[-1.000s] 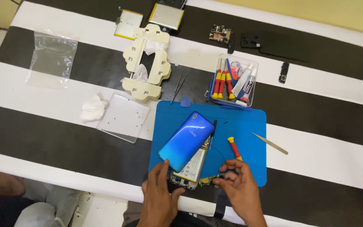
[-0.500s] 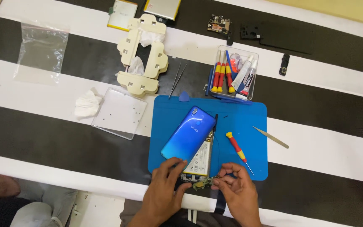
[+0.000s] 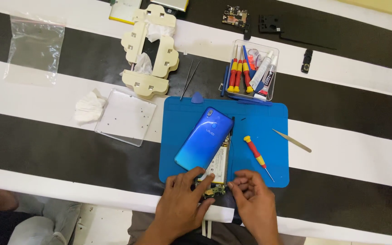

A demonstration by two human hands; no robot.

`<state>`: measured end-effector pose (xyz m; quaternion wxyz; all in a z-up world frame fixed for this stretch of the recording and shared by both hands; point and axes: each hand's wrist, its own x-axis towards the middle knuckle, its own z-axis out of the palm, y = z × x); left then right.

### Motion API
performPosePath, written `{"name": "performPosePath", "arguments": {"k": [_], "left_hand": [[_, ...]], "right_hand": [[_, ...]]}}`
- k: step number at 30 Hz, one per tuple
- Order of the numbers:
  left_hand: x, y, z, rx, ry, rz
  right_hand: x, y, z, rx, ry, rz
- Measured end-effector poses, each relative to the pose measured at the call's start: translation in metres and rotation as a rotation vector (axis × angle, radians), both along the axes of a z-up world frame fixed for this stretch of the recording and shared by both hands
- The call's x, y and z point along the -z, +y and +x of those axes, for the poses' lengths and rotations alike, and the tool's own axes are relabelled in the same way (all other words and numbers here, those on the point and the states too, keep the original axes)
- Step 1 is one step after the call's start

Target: Repairing a mobile phone by disassembling and reassembling its internal components and back cover

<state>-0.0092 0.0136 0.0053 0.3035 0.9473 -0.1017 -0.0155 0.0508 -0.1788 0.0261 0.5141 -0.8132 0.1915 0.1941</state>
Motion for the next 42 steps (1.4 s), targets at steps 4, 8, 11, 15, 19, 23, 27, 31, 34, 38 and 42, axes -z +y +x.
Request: {"name": "performPosePath", "arguments": {"k": [4, 8, 11, 15, 19, 23, 27, 31, 34, 38, 42], "left_hand": [[0.009, -0.003, -0.001, -0.051, -0.109, 0.040], [0.007, -0.002, -0.001, -0.070, -0.158, 0.010], [0.010, -0.002, -0.004, -0.069, -0.109, 0.006], [0.012, -0.002, -0.004, -0.084, -0.143, -0.029], [0.009, -0.001, -0.003, -0.085, -0.171, -0.037], [0.010, -0.002, -0.003, -0.091, -0.179, -0.015], [0.012, -0.002, -0.003, -0.093, -0.165, -0.036], [0.012, -0.002, -0.002, -0.086, -0.152, -0.031], [0.009, -0.002, -0.002, -0.088, -0.183, -0.016], [0.011, -0.002, -0.005, -0.091, -0.175, -0.039], [0.012, -0.004, -0.004, -0.105, -0.187, -0.049]], "right_hand": [[-0.010, -0.006, 0.021, -0.364, -0.470, -0.385], [0.002, 0.006, 0.062, -0.457, -0.641, -0.381], [0.006, 0.016, 0.080, -0.604, -0.712, -0.395], [0.006, 0.017, 0.087, -0.661, -0.662, -0.489], [0.005, 0.016, 0.090, -0.722, -0.654, -0.508], [0.008, 0.016, 0.091, -0.734, -0.630, -0.551], [0.007, 0.013, 0.094, -0.763, -0.605, -0.523], [-0.002, 0.009, 0.099, -0.802, -0.622, -0.415], [-0.012, 0.009, 0.098, -0.757, -0.543, -0.344], [-0.014, 0.001, 0.081, -0.617, -0.509, -0.360], [-0.005, -0.010, 0.058, -0.500, -0.389, -0.388]]}}
